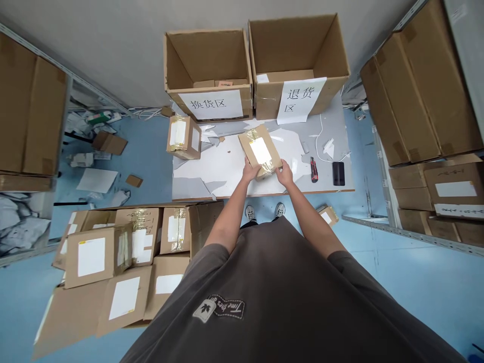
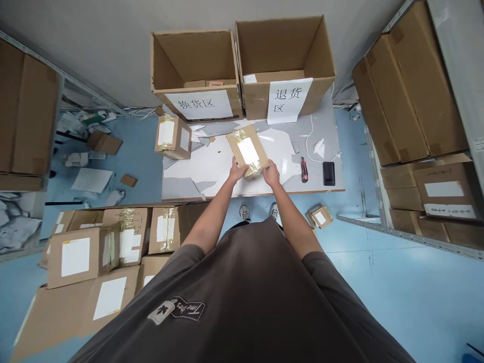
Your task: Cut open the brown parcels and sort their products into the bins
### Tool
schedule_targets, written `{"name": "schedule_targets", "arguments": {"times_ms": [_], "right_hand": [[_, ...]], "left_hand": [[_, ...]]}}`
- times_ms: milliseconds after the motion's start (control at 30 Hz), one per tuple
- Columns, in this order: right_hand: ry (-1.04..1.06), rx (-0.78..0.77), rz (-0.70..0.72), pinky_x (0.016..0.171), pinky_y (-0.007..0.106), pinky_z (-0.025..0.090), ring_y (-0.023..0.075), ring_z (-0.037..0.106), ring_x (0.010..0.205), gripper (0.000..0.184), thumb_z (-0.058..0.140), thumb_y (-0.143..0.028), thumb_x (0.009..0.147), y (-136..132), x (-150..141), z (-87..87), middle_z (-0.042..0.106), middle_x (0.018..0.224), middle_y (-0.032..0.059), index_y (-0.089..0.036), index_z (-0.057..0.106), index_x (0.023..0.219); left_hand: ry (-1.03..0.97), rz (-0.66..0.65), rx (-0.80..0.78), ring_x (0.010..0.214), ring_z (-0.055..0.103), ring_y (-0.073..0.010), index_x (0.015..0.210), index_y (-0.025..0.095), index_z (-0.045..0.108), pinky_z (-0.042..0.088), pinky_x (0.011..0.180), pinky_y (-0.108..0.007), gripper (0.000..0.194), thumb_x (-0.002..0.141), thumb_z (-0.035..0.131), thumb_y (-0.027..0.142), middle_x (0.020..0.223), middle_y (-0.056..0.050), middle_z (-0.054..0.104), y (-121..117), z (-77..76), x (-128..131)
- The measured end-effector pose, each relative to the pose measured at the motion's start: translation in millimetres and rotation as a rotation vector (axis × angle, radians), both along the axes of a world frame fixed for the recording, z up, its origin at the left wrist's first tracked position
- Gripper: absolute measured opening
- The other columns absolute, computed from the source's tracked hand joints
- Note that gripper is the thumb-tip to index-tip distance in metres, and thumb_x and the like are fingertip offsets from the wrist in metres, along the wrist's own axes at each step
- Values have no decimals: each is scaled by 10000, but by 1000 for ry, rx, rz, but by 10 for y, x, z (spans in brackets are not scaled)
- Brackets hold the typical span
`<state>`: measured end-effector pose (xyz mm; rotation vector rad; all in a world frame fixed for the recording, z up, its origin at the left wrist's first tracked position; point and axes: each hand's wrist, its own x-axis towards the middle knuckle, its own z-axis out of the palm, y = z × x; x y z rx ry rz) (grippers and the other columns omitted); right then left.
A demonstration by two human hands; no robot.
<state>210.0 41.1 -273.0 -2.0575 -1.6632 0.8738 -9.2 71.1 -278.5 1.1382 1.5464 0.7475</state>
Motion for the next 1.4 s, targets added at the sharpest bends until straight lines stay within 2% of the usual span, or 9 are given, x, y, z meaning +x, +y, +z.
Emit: {"name": "schedule_targets", "arguments": {"times_ms": [133, 267, 333, 433, 567, 733, 1167, 1300, 1400], "right_hand": [[-94, -92, 44, 1130, 527, 556, 376, 659, 1301, 785, 453, -449, 1080, -156, -121, 127, 583, 1506, 225, -142, 241, 1770], [-178, -109, 115, 1085, 575, 569, 399, 659, 1273, 738, 347, -468, 1117, -259, -223, 215, 555, 1529, 222, -224, 190, 1796], [-220, -88, 142, 1105, 605, 553, 423, 585, 1386, 722, 328, -482, 1119, -280, -219, 224, 439, 1671, 222, -249, 213, 1793], [-225, -25, 198, 1151, 628, 521, 441, 440, 1537, 766, 386, -557, 1098, -289, -125, 189, 220, 1824, 169, -266, 227, 1788], [-134, 17, 329, 1179, 604, 508, 416, 425, 1570, 902, 527, -561, 1044, -302, 13, 77, 210, 1842, 146, -255, 147, 1802], [-111, 11, 278, 1140, 585, 541, 405, 472, 1551, 870, 501, -470, 1055, -338, -66, -6, 227, 1836, 169, -238, 122, 1802], [-117, -29, 334, 1119, 596, 559, 427, 520, 1492, 1031, 693, -358, 891, -327, 41, 263, 296, 1801, 200, -246, 197, 1788], [-87, 45, 317, 1160, 582, 537, 389, 511, 1496, 1018, 628, -270, 851, -343, 230, 230, 373, 1767, 169, -229, 223, 1784], [-139, 86, 193, 1249, 580, 447, 359, 446, 1549, 918, 534, -228, 874, -341, 574, 142, 443, 1716, 185, -152, 283, 1754]], "left_hand": [[5, -78, 88, 1398, 650, -254, 1777, 241, 121, 495, 1210, -413, 994, 977, 691, 390, 1645, -119, 575, -3, 18, -14], [204, -184, 180, 1625, 403, -310, 1787, 172, 116, 399, 1297, -453, 970, 1022, 636, 466, 1796, -177, 338, -54, 114, -85], [358, -251, 196, 1667, 309, -364, 1785, 175, 176, 403, 1293, -505, 935, 1027, 617, 500, 1847, -173, 191, -138, 197, -118], [565, -385, 208, 1630, 351, -427, 1766, 238, 304, 460, 1240, -564, 845, 1033, 596, 542, 1876, -113, 55, -308, 327, -142], [703, -496, 187, 1555, 444, -427, 1762, 267, 331, 517, 1186, -563, 826, 1032, 618, 527, 1881, -78, 23, -475, 421, -136], [778, -494, 152, 1535, 469, -394, 1774, 327, 279, 541, 1172, -555, 803, 1052, 611, 441, 1881, -58, -12, -514, 450, -104], [715, -434, 126, 1528, 484, -406, 1753, 306, 339, 542, 1162, -563, 825, 1004, 678, 384, 1876, -100, 73, -508, 507, -52], [712, -420, 112, 1514, 499, -413, 1761, 296, 322, 563, 1124, -544, 829, 1014, 663, 411, 1874, -110, 85, -527, 528, -51], [708, -424, 104, 1518, 495, -414, 1763, 305, 316, 563, 1124, -543, 816, 1025, 646, 411, 1875, -101, 83, -529, 535, -58]]}}
